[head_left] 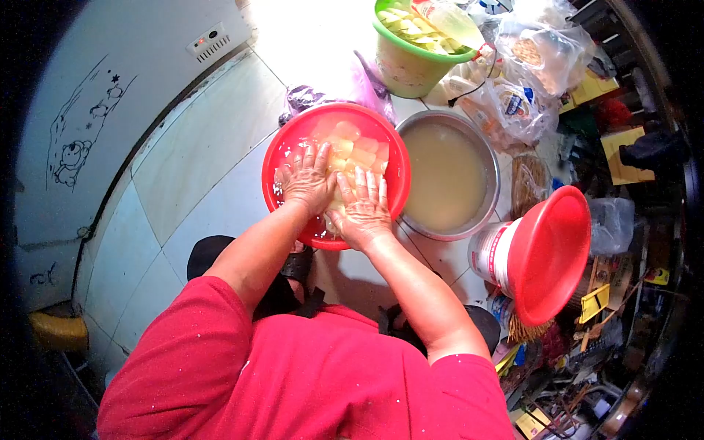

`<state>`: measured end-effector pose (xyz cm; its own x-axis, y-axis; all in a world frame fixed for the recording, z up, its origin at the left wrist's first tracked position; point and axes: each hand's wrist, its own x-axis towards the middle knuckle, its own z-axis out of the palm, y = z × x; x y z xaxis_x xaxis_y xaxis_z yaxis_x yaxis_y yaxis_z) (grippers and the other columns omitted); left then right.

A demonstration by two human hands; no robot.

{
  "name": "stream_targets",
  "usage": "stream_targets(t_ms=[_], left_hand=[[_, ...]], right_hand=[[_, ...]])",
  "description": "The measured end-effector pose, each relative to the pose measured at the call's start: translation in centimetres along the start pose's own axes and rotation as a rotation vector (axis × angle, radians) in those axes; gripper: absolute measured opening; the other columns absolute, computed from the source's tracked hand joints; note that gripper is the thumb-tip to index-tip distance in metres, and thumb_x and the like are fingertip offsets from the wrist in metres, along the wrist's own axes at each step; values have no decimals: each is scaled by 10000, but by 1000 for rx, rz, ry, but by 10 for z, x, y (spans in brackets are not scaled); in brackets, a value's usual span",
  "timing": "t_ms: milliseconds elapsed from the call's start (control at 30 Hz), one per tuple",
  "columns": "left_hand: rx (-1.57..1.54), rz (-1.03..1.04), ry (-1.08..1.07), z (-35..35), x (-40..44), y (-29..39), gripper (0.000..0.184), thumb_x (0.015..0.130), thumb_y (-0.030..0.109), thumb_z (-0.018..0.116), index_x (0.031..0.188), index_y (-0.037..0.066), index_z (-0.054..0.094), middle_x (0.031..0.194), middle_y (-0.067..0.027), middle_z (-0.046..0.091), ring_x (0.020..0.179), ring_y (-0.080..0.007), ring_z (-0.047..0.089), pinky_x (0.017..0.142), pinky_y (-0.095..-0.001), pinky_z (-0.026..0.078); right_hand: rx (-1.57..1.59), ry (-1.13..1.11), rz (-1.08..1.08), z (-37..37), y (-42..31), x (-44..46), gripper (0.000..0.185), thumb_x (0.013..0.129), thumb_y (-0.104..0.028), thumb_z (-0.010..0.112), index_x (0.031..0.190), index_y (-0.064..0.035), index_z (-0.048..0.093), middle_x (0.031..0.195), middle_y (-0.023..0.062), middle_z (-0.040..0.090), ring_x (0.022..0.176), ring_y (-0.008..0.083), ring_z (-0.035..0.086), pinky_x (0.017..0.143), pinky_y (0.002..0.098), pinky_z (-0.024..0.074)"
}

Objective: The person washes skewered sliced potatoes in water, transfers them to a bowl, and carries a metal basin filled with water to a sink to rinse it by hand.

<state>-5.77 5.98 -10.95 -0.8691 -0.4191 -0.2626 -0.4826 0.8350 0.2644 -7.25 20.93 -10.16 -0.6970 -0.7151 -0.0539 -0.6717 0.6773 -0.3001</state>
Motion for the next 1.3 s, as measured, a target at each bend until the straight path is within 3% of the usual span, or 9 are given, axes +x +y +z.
stream_targets(t_ms=[333, 433, 500, 633, 700, 1000, 1133, 1267, 1300], left_hand=[[-74, 55, 55, -9, 7, -7, 628, 793, 289, 558, 1387, 201, 375, 1489, -100, 247, 1384, -329, 178, 1076, -610, 139], [52, 153, 207, -8, 2, -2, 598, 799, 331, 586, 1358, 207, 415, 1467, -106, 291, 1347, -338, 248, 1063, -553, 217], [20, 299, 265, -7, 3, 4, 605, 824, 438, 553, 1368, 214, 414, 1478, -111, 278, 1361, -343, 222, 1067, -581, 168], [156, 274, 104, -7, -9, 15, 675, 838, 576, 452, 1414, 236, 363, 1498, -132, 242, 1384, -368, 165, 1082, -591, 79], [139, 279, 102, -3, -9, 12, 676, 837, 576, 455, 1414, 236, 363, 1498, -135, 241, 1384, -371, 163, 1083, -593, 73], [61, 277, 67, -6, -7, 11, 680, 847, 600, 438, 1410, 224, 372, 1511, -133, 203, 1392, -373, 139, 1059, -644, 33], [-22, 249, 14, -26, -10, 15, 649, 853, 561, 479, 1391, 208, 394, 1497, -150, 225, 1382, -387, 168, 1070, -619, 106], [-119, 302, 146, -51, -5, 10, 572, 832, 376, 605, 1334, 154, 447, 1406, -154, 381, 1339, -335, 288, 1080, -505, 227], [-153, 346, 249, -58, -5, 8, 505, 805, 258, 647, 1257, 77, 511, 1300, -162, 494, 1217, -290, 464, 996, -412, 383]], right_hand=[[28, -99, 51, -9, 1, -1, 761, 837, -537, 512, 1454, -171, 259, 1507, 198, 141, 1406, 348, 99, 1128, 508, 16], [43, -86, 27, -9, 1, -2, 749, 834, -541, 497, 1433, -131, 314, 1500, 214, 153, 1403, 357, 102, 1129, 509, 22], [-28, -132, 40, -9, 1, 1, 763, 826, -545, 502, 1428, -113, 318, 1500, 214, 153, 1403, 360, 104, 1130, 508, 23], [-33, -198, 62, -12, 0, 2, 774, 814, -498, 473, 1426, -57, 297, 1510, 197, 147, 1406, 349, 95, 1131, 512, 5], [-44, -191, 47, -12, 1, 1, 790, 821, -584, 453, 1428, -97, 316, 1512, 196, 139, 1402, 355, 95, 1126, 521, 26], [-31, -218, 23, -15, -1, 0, 836, 803, -609, 475, 1443, -112, 272, 1512, 197, 130, 1401, 351, 105, 1125, 523, 22], [6, -61, 17, -7, 2, -3, 833, 791, -593, 518, 1424, -96, 303, 1483, 203, 207, 1397, 338, 134, 1131, 508, 36], [159, 87, -69, -16, 5, -7, 721, 807, -493, 580, 1351, -60, 392, 1407, 216, 333, 1350, 359, 241, 1121, 501, 120], [178, 94, -34, -19, 6, -7, 682, 818, -470, 577, 1338, -64, 406, 1395, 214, 350, 1338, 360, 263, 1114, 501, 147]])
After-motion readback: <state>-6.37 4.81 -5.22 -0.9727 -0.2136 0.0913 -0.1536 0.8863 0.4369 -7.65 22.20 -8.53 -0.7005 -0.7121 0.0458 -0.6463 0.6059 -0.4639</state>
